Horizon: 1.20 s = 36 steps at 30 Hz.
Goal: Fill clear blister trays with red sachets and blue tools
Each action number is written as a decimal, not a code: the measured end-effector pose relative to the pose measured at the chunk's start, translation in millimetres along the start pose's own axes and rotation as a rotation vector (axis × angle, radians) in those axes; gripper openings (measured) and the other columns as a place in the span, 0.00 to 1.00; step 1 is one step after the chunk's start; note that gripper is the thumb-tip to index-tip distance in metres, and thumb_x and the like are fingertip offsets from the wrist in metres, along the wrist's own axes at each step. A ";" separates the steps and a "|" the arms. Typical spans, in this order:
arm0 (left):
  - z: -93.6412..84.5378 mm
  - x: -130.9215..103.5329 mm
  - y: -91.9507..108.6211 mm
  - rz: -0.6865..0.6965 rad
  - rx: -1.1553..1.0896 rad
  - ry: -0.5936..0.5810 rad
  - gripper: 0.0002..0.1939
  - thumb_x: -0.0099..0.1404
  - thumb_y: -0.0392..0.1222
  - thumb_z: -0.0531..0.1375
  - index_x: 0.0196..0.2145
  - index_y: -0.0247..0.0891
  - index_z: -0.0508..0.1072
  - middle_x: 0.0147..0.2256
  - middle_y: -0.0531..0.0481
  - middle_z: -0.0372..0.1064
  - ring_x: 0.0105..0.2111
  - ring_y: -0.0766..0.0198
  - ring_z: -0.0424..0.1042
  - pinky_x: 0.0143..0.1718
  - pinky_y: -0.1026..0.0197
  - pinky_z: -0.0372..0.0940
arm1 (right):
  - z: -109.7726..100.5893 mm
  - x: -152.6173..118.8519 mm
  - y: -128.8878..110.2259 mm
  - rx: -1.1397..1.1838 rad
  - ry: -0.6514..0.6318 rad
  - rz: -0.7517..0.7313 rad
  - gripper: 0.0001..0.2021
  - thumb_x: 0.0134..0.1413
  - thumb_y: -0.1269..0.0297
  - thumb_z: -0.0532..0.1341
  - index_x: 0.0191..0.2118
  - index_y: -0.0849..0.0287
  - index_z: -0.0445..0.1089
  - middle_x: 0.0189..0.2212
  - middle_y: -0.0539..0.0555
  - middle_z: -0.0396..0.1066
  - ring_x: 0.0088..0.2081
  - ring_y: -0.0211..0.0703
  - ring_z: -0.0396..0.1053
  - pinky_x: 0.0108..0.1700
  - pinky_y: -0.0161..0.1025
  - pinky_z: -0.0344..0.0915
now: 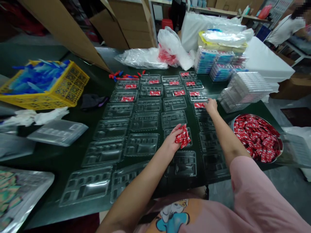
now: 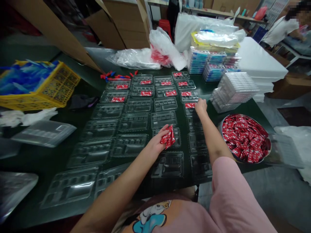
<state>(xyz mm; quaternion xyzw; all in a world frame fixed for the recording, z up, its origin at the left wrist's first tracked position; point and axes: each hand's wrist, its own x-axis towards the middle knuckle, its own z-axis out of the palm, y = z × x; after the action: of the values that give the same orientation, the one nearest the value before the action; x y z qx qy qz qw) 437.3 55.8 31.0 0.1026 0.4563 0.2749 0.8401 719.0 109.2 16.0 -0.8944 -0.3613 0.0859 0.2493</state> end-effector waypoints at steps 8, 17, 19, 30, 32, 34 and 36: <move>12.3 14.7 -2.1 0.173 -0.088 0.059 0.24 0.57 0.23 0.58 0.50 0.39 0.68 0.38 0.48 0.76 0.31 0.63 0.76 0.43 0.54 0.71 | -22.6 -122.3 -28.9 0.610 -0.700 -0.338 0.16 0.57 0.52 0.60 0.40 0.60 0.73 0.28 0.51 0.74 0.25 0.36 0.67 0.30 0.34 0.63; 8.8 3.9 -34.0 0.062 -0.151 0.043 0.16 0.62 0.28 0.57 0.47 0.41 0.69 0.34 0.52 0.74 0.30 0.65 0.75 0.40 0.58 0.70 | -13.9 -190.6 -29.0 0.441 -0.385 -0.430 0.13 0.54 0.71 0.59 0.46 0.56 0.73 0.28 0.48 0.73 0.29 0.38 0.69 0.38 0.36 0.64; 7.2 -1.6 -37.0 0.012 -0.140 0.011 0.17 0.62 0.27 0.57 0.47 0.41 0.69 0.34 0.52 0.74 0.29 0.65 0.75 0.37 0.58 0.70 | -18.2 -186.8 -28.2 0.424 -0.316 -0.508 0.13 0.55 0.72 0.58 0.46 0.56 0.73 0.29 0.49 0.74 0.31 0.39 0.69 0.40 0.36 0.64; -4.7 -9.4 -29.6 -0.020 -0.215 -0.011 0.15 0.63 0.24 0.54 0.42 0.40 0.68 0.33 0.51 0.73 0.29 0.65 0.75 0.28 0.64 0.66 | -40.2 -43.4 27.8 -0.153 -0.443 -0.643 0.13 0.53 0.75 0.56 0.40 0.62 0.77 0.30 0.53 0.76 0.32 0.41 0.68 0.39 0.34 0.61; -5.1 -10.5 -29.0 -0.020 -0.213 -0.012 0.15 0.63 0.24 0.53 0.42 0.40 0.68 0.33 0.51 0.73 0.29 0.65 0.75 0.28 0.64 0.66 | -32.1 -37.3 33.8 -0.255 -0.482 -0.657 0.13 0.54 0.75 0.57 0.40 0.60 0.78 0.31 0.53 0.77 0.33 0.41 0.69 0.40 0.34 0.61; -4.4 -11.1 -28.0 -0.019 -0.210 -0.022 0.15 0.63 0.24 0.54 0.43 0.41 0.68 0.33 0.51 0.73 0.29 0.65 0.75 0.28 0.64 0.66 | -25.9 -38.0 37.5 -0.305 -0.462 -0.666 0.11 0.54 0.75 0.60 0.38 0.59 0.79 0.33 0.54 0.77 0.35 0.42 0.70 0.41 0.36 0.62; -2.8 -10.9 -27.0 -0.010 -0.206 -0.029 0.16 0.63 0.24 0.54 0.43 0.41 0.68 0.34 0.52 0.74 0.29 0.65 0.75 0.29 0.64 0.67 | -23.9 -43.5 39.0 -0.314 -0.392 -0.661 0.09 0.54 0.72 0.62 0.39 0.58 0.78 0.39 0.57 0.76 0.41 0.46 0.69 0.44 0.39 0.62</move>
<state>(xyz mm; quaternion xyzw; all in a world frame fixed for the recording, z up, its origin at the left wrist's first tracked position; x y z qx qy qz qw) 440.2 27.1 25.7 0.0173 0.4139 0.3149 0.8539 719.0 46.1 15.7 -0.7242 -0.6783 0.1136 0.0506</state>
